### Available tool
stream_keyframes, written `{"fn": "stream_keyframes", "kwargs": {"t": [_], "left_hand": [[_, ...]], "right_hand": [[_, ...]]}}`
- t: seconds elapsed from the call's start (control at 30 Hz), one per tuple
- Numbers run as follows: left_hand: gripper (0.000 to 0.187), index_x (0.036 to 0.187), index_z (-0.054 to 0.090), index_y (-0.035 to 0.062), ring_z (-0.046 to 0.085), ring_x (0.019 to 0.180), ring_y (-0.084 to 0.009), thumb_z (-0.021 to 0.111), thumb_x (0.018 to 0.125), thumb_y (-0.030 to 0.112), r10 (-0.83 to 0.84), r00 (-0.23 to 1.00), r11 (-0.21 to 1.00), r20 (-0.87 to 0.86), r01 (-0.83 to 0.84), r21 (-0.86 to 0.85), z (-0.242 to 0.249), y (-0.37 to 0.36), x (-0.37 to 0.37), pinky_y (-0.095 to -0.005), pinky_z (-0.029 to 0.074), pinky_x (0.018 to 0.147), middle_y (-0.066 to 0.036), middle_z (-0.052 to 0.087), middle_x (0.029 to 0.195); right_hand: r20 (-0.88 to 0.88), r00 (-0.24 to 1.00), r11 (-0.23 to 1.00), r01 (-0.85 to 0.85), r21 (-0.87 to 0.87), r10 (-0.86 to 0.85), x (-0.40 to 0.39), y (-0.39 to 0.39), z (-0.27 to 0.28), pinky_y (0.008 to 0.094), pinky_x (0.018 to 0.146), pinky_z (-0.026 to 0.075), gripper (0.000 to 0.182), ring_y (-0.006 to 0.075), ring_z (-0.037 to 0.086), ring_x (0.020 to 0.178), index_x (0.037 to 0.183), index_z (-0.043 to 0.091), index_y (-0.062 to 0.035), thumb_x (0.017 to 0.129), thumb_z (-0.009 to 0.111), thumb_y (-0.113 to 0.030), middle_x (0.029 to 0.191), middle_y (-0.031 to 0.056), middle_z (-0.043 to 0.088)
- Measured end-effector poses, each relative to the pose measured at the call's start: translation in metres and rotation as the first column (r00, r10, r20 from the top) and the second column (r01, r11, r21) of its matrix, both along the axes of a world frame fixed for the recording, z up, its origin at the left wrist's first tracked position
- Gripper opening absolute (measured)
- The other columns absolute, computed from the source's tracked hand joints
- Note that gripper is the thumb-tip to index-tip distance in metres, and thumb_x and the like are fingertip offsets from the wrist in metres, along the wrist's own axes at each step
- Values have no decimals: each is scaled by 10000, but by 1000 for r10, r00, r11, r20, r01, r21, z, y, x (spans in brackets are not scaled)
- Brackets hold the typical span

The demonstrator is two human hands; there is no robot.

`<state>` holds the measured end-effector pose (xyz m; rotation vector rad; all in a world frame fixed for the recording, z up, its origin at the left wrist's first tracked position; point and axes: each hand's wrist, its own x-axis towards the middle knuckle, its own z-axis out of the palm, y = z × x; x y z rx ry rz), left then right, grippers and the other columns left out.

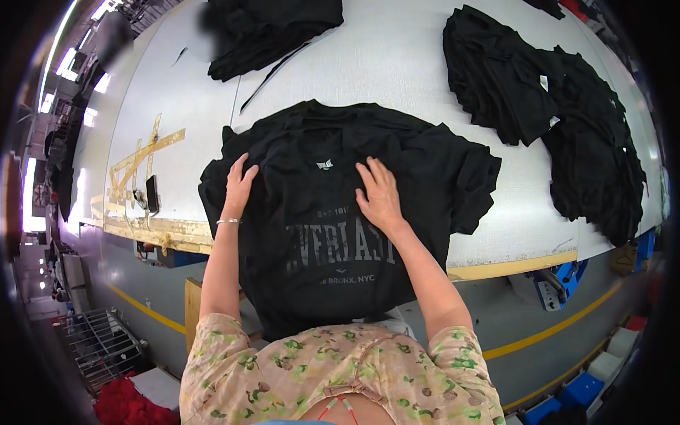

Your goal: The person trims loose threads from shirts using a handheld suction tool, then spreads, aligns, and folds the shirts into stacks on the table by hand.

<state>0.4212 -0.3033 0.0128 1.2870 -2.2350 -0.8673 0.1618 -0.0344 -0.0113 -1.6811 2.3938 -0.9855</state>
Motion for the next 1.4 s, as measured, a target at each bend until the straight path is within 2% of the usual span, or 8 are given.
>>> {"fn": "stream_keyframes", "kwargs": {"t": [0.1, 0.27, 0.57, 0.67, 0.9, 1.13, 1.3, 1.4], "left_hand": [[703, 1409, 514, 60, 503, 1316, -326, 750, 810, 342, -271, 950, 842, 155, 312, -440, 30, 20, -73, -472, 303, 1145, -182, 598, 1335], [717, 1357, 517, 46, 573, 1087, -290, 804, 752, 301, -295, 819, 792, 492, 497, -353, 26, 7, -98, -417, 365, 1021, -142, 622, 1123], [571, 1210, 567, 71, 554, 877, -263, 813, 696, 115, -419, 820, 649, 390, 570, -504, 49, 55, -86, -387, 394, 879, -71, 590, 926], [597, 1157, 570, 87, 570, 993, -278, 821, 616, 58, -501, 763, 640, 409, 644, -419, 50, 70, -55, -415, 404, 934, -82, 604, 1034], [576, 1172, 571, 78, 522, 1261, -286, 773, 636, 16, -216, 911, 861, 352, 347, -370, 9, 88, -48, -436, 341, 1097, -99, 599, 1258], [426, 1127, 610, 38, 587, 1092, -355, 634, 709, -39, 9, 999, 837, 37, 12, -547, 15, 93, -34, -442, 416, 979, -140, 654, 1080], [328, 1096, 626, 52, 601, 996, -329, 736, 807, 162, 15, 975, 704, -220, -166, -690, 83, 59, -75, -420, 423, 878, -121, 653, 1038], [265, 1001, 613, 62, 586, 946, -332, 733, 828, 222, 177, 982, 742, 61, -92, -664, 13, -2, -126, -445, 424, 829, -113, 622, 954]], "right_hand": [[-200, 976, 994, 67, -91, -84, -52, -8, 21, 490, 1166, 298, 681, 368, 399, 1388, 1391, 495, -60, 744, 704, -49, 1481, 177, 431], [-230, 966, 919, 193, 343, -117, -91, -21, 32, 472, 1193, 246, 750, 322, 477, 1312, 1406, 474, -43, 759, 809, -217, 1303, 155, 581], [-258, 949, 984, 167, -69, -179, -93, 6, 2, 438, 965, 399, 331, 312, 554, 967, 999, 614, -44, 730, 799, -101, 974, 115, 589], [-230, 957, 984, 169, -59, -178, -82, 18, 2, 443, 1029, 378, 352, 320, 539, 1098, 1030, 616, -46, 733, 799, -101, 1130, 115, 582], [-203, 935, 953, 302, 24, -291, -84, 11, -5, 485, 1180, 256, 382, 337, 402, 1355, 1093, 599, -45, 767, 786, -116, 1388, 130, 485], [-111, 974, 952, 161, -261, -195, -95, 35, 1, 470, 887, 446, 300, 385, 548, 888, 1039, 597, -38, 767, 721, -14, 848, 164, 556], [-191, 939, 829, 143, -541, -287, -112, 40, 106, 443, 847, 417, 257, 370, 552, 902, 1016, 603, -12, 770, 660, 40, 920, 155, 595], [-319, 883, 937, 299, -181, -344, -159, -20, 66, 464, 883, 414, 219, 370, 572, 916, 1086, 615, -3, 907, 649, -124, 954, 167, 624]]}}
